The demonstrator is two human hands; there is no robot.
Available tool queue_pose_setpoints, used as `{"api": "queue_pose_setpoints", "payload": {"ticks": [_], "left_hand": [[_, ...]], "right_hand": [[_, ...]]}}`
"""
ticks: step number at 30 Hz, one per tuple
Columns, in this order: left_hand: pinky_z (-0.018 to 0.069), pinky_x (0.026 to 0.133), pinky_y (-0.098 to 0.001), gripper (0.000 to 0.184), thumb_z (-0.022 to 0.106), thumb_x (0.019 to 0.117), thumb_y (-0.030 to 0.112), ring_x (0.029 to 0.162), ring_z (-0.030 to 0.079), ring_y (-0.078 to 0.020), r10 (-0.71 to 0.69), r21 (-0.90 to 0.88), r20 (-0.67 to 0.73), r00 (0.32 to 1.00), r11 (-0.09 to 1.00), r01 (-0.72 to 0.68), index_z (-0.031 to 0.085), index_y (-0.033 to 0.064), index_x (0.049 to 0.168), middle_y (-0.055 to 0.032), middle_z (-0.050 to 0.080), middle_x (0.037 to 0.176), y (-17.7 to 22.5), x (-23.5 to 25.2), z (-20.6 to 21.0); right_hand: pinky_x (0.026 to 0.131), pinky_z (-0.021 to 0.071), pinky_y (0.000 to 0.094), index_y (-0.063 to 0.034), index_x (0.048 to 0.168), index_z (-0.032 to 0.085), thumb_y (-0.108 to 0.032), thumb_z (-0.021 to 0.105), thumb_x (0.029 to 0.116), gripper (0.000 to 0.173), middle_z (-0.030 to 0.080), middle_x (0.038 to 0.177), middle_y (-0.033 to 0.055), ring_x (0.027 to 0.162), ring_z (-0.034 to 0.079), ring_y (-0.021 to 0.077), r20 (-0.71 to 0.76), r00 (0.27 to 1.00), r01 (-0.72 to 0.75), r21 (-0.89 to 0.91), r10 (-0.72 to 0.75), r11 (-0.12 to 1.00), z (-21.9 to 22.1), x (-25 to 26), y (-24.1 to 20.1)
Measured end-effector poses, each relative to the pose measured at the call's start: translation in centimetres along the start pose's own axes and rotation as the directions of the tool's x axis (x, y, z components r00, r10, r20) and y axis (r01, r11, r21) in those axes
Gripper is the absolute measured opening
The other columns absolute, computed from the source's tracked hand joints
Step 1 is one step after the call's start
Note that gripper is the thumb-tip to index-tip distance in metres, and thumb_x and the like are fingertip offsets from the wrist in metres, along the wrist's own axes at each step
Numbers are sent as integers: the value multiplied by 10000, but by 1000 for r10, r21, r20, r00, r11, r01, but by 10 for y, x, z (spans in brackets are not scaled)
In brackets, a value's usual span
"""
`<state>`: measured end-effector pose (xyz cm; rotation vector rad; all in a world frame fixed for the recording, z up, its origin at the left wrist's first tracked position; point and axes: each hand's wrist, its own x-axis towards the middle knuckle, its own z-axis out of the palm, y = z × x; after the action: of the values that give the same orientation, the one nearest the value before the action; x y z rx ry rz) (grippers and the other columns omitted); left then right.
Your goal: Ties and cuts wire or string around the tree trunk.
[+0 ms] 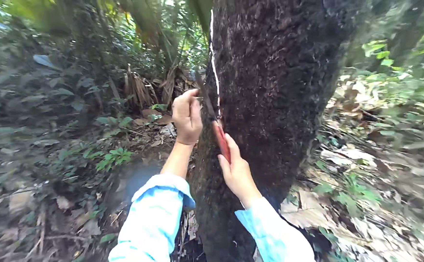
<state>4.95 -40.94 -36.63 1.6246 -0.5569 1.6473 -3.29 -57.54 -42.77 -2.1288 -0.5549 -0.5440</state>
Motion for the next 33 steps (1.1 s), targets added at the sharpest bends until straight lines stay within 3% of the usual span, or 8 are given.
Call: {"api": "queue_pose_setpoints", "payload": {"ticks": [4, 6, 9, 12, 20, 26, 30, 33], "left_hand": [[417, 1067, -656, 611, 592, 944, 78, 1316, 509, -499, -425, 325, 325, 845, 889, 322, 433, -18, 1525, -329, 520, 1426, -4, -32, 13], [403, 1074, -679, 633, 617, 955, 70, 1356, 467, -513, -473, 367, 428, 770, 870, 330, 425, 55, 1559, -316, 435, 1517, -1, -47, 38], [485, 1035, -579, 399, 588, 981, 38, 1209, 614, -469, -354, 420, 360, 863, 888, 189, 635, 1, 1376, -301, 620, 1324, 0, -60, 65], [503, 1043, -527, 270, 538, 1012, 21, 1162, 657, -437, -408, 590, 366, 837, 797, 131, 701, -63, 1210, -278, 682, 1213, 17, -45, 70], [457, 1094, -526, 325, 422, 1070, 67, 1228, 614, -432, -627, 698, 159, 762, 618, 363, 620, -127, 1240, -315, 637, 1256, 68, -75, 19], [456, 1046, -653, 308, 584, 1037, 182, 1233, 607, -466, -976, 877, -34, 216, 75, 475, 681, -35, 1232, -301, 643, 1278, 73, -151, -81], [398, 1079, -654, 367, 757, 921, 179, 1315, 516, -467, -953, 830, -136, 271, 40, 556, 669, -70, 1176, -285, 543, 1408, 87, -151, -75], [393, 1111, -633, 449, 690, 972, 226, 1336, 518, -466, -794, 766, 47, 607, 418, 488, 619, -61, 1310, -293, 563, 1406, 94, -160, -43]], "right_hand": [[652, 583, 356, 78, 1510, 387, -153, 519, 993, 581, 710, 1116, 194, 732, 686, 161, -97, 991, 105, 155, -91, 982, -38, -49, 53], [477, 509, 266, 82, 1500, 375, -176, 511, 987, 589, 676, 896, 101, 518, 545, 55, -96, 993, 93, 269, -70, 959, -57, -71, 77], [469, 481, 159, 88, 1496, 366, -217, 517, 992, 608, 622, 824, 14, 498, 498, -40, -34, 998, 69, 375, -60, 924, -91, -92, 106], [482, 481, 168, 79, 1491, 392, -201, 537, 979, 602, 642, 883, 41, 515, 501, -32, 38, 997, 44, 410, -65, 911, -122, -101, 127], [537, 519, 170, 120, 1542, 243, -122, 496, 934, 702, 613, 904, 24, 610, 564, -13, 205, 946, 82, 596, -251, 799, -141, -111, 166], [438, 476, 176, 77, 1562, 257, -102, 496, 959, 672, 621, 890, 30, 507, 512, -7, 295, 936, -21, 592, -192, 805, -132, -127, 170], [501, 503, 222, 87, 1541, 325, -63, 520, 937, 652, 670, 1080, 179, 551, 539, 23, 287, 946, -6, 483, -152, 875, -122, -149, 168], [644, 532, 201, 94, 1521, 376, -63, 534, 943, 620, 640, 1273, 250, 700, 605, 15, 270, 951, 39, 381, -151, 924, -109, -158, 167]]}}
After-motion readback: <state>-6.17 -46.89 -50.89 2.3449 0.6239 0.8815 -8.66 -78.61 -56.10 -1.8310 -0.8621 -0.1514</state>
